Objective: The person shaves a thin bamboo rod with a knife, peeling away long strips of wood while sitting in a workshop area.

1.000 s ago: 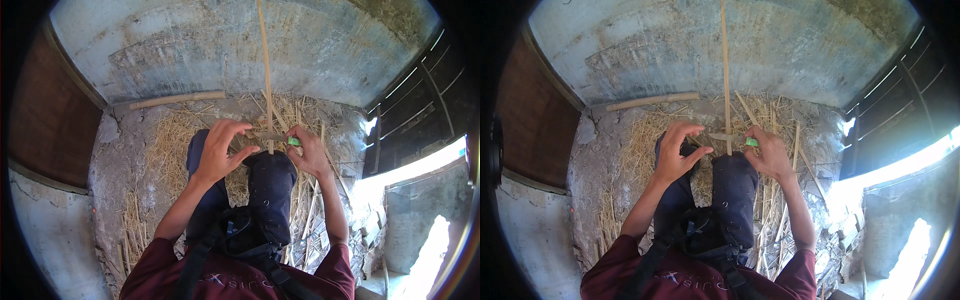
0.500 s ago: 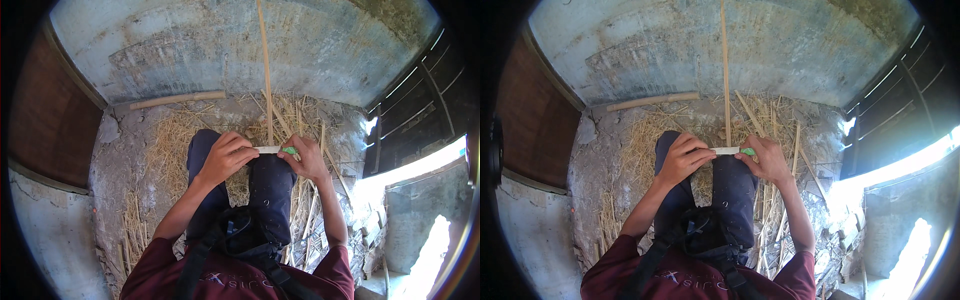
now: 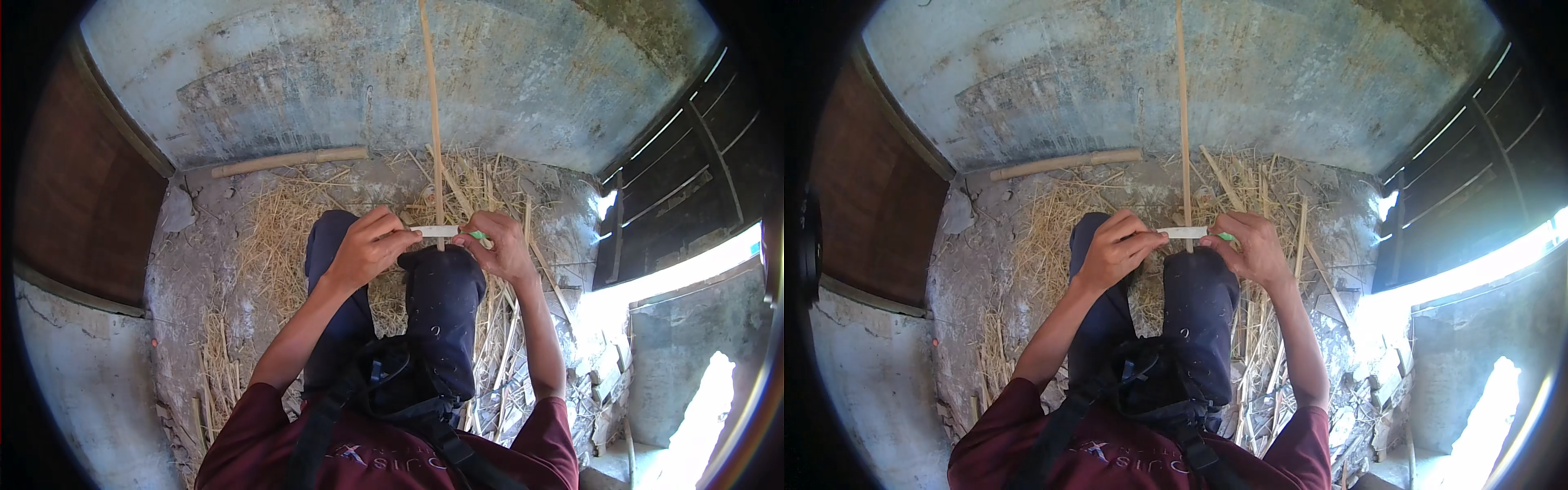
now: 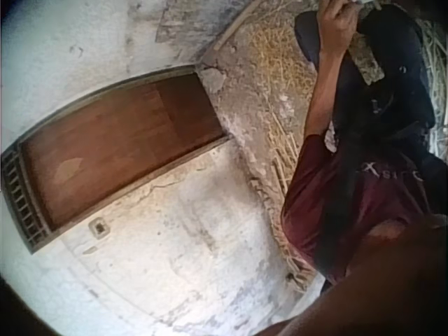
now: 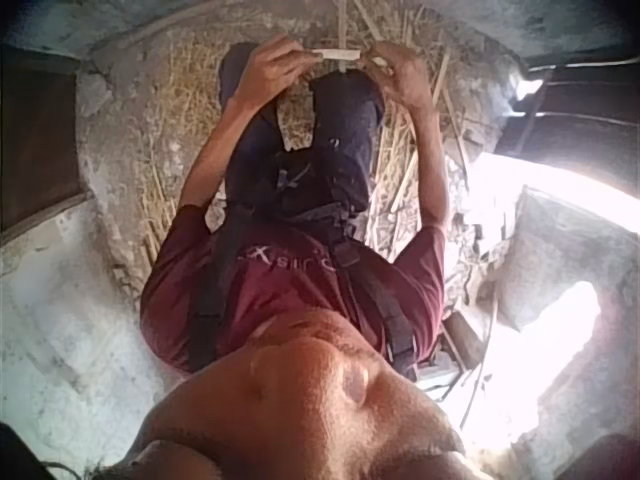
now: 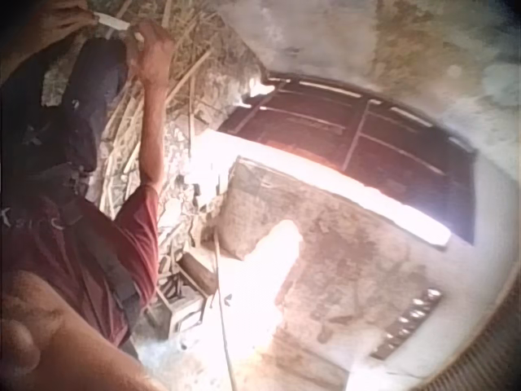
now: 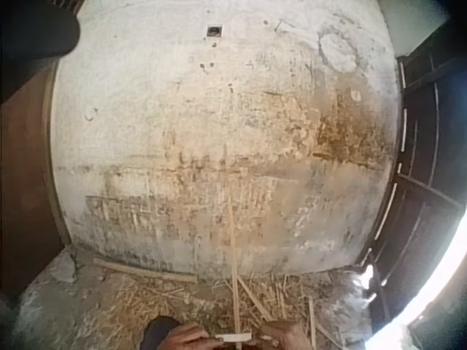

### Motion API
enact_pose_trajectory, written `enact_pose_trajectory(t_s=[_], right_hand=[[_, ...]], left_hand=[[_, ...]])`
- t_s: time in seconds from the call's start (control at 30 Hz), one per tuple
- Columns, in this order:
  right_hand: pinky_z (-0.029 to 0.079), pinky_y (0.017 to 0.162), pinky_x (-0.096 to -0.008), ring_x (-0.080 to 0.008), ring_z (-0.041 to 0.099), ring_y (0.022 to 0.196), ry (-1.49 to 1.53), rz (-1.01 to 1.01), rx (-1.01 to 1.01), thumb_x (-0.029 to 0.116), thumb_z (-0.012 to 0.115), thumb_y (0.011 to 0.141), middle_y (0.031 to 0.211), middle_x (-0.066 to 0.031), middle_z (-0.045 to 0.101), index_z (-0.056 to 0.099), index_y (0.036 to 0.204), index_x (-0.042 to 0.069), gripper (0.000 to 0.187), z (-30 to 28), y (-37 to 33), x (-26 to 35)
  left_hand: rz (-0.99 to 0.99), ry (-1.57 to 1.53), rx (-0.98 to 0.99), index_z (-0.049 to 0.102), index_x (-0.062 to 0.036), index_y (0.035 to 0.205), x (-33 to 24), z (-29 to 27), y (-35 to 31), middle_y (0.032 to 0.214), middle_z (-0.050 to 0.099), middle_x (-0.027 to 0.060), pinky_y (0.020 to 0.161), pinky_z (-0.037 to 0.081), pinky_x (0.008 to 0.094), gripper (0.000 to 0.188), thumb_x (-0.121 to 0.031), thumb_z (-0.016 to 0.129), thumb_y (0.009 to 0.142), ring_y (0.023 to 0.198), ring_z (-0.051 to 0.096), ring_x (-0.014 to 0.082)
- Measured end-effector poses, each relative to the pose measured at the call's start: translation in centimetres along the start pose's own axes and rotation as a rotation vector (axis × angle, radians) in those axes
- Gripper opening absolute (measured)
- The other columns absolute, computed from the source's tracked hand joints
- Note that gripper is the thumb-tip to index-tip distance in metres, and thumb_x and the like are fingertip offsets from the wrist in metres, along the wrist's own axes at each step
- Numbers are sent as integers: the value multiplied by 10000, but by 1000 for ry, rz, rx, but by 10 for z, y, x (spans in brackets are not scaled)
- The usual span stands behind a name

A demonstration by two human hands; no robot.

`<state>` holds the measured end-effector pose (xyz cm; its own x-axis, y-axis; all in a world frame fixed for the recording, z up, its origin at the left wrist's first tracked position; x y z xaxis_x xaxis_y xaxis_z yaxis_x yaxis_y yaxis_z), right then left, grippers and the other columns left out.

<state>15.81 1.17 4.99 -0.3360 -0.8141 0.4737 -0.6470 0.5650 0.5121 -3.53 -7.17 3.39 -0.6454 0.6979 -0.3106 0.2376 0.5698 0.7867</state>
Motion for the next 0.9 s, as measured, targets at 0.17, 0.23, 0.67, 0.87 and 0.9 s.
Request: enact_pose_trajectory(t_s=[0.17, 0.23, 0.67, 0.87, 0.9], right_hand=[[507, 653, -429, -321, 681, 733, -16, 21, 16, 171, 838, 878, 801, -98, 697, 691, 892, 58, 186, 8, 9, -17], [506, 648, -418, -299, 679, 719, -23, 51, 26, 171, 832, 893, 809, -96, 698, 688, 901, 53, 187, 13, 9, -28], [508, 728, -327, -174, 680, 757, 153, 327, -106, 157, 790, 967, 823, -79, 721, 630, 993, 30, 207, -8, -14, -55], [535, 723, -387, -310, 734, 792, 88, 155, -12, 198, 859, 900, 870, -130, 757, 674, 974, 24, 265, 16, -4, -46], [536, 725, -376, -287, 736, 792, 92, 172, -20, 192, 859, 902, 874, -127, 759, 674, 982, 20, 265, 19, -3, -50]], left_hand=[[-79, 4, -39, 808, -94, 1037, 21, 4, -1, 872, 650, 23, 699, 497, 357, 282, -29, 880, 772, 833, 612, 202], [-127, -3, -22, 790, -87, 1139, 30, 20, -9, 954, 694, 27, 772, 520, 351, 308, -111, 875, 844, 929, 652, 197], [-853, -987, -157, 526, -47, 1447, 74, 72, -44, 1387, 644, 128, 1083, 510, 371, 478, -253, 702, 1052, 1300, 618, 216], [-729, -594, -139, 520, -34, 1430, 60, 40, -33, 1304, 632, 90, 1038, 547, 375, 593, -173, 836, 947, 1266, 637, 219], [-871, -739, -72, 524, -32, 1448, 64, 57, -45, 1323, 639, 95, 1054, 536, 380, 590, -197, 820, 965, 1276, 635, 224]])
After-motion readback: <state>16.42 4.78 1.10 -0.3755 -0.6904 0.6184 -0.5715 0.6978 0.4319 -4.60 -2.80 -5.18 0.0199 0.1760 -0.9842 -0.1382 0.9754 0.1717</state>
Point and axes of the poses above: each hand's wrist, its own y-axis towards the middle knuckle, its own z-axis out of the palm, x = y × z, the point moved 8 cm from there along y, towards the middle knuckle
